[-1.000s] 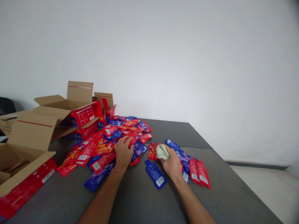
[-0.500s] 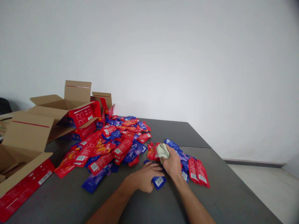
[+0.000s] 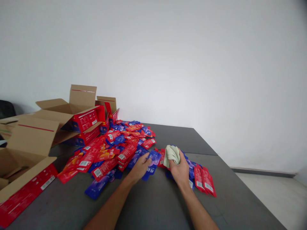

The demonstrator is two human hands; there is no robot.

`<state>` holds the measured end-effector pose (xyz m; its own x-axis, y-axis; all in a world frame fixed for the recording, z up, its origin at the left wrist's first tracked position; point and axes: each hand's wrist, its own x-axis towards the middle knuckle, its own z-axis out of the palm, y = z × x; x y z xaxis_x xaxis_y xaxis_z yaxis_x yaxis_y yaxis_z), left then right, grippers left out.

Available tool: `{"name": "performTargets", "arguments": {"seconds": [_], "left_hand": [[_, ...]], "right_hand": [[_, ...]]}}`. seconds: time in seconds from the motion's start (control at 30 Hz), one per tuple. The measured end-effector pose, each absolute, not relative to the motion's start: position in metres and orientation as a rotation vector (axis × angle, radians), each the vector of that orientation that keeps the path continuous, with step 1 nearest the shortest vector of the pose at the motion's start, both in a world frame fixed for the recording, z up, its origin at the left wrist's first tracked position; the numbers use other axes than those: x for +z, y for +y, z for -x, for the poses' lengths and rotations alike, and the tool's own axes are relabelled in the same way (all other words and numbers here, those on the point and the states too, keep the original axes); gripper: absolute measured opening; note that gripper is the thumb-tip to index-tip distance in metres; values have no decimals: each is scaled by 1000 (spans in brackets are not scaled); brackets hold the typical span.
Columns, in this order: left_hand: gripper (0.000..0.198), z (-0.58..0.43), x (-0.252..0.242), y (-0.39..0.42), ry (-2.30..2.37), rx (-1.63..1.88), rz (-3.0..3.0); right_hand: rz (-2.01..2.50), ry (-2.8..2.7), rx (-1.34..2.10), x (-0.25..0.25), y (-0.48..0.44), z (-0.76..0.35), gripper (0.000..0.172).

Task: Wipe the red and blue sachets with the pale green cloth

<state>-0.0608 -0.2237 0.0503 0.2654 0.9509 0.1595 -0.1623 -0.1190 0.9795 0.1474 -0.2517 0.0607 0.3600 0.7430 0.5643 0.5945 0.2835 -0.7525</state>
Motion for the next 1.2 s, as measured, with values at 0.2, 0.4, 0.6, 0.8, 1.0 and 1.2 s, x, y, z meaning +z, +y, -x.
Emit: {"name": "performTargets", "arguments": {"seconds": [0.2,0.4,0.6,0.8,1.0,1.2], "left_hand": [[70,58,60,-231,532,993,-946],[63,56,70,-237,397,950,-849],[38,57,64,-227,490,1090,-632],[30,63,56,-220,621,1122,-635],[22,53,65,-232,544,1068,-721],[23,48,65,-232,557,1124,-745]], "right_hand": [[1193,-1646,116,62,-260,-132,57],[1036,-1854,87,57,-264,-123,57],[956,-2090,102,63,-274,-114,61],[866,-2327,152,73,-284,-109,63],[974,-2081,68,63,-273,-120,67],[998,-2066,74,63,-272,-119,66]]}}
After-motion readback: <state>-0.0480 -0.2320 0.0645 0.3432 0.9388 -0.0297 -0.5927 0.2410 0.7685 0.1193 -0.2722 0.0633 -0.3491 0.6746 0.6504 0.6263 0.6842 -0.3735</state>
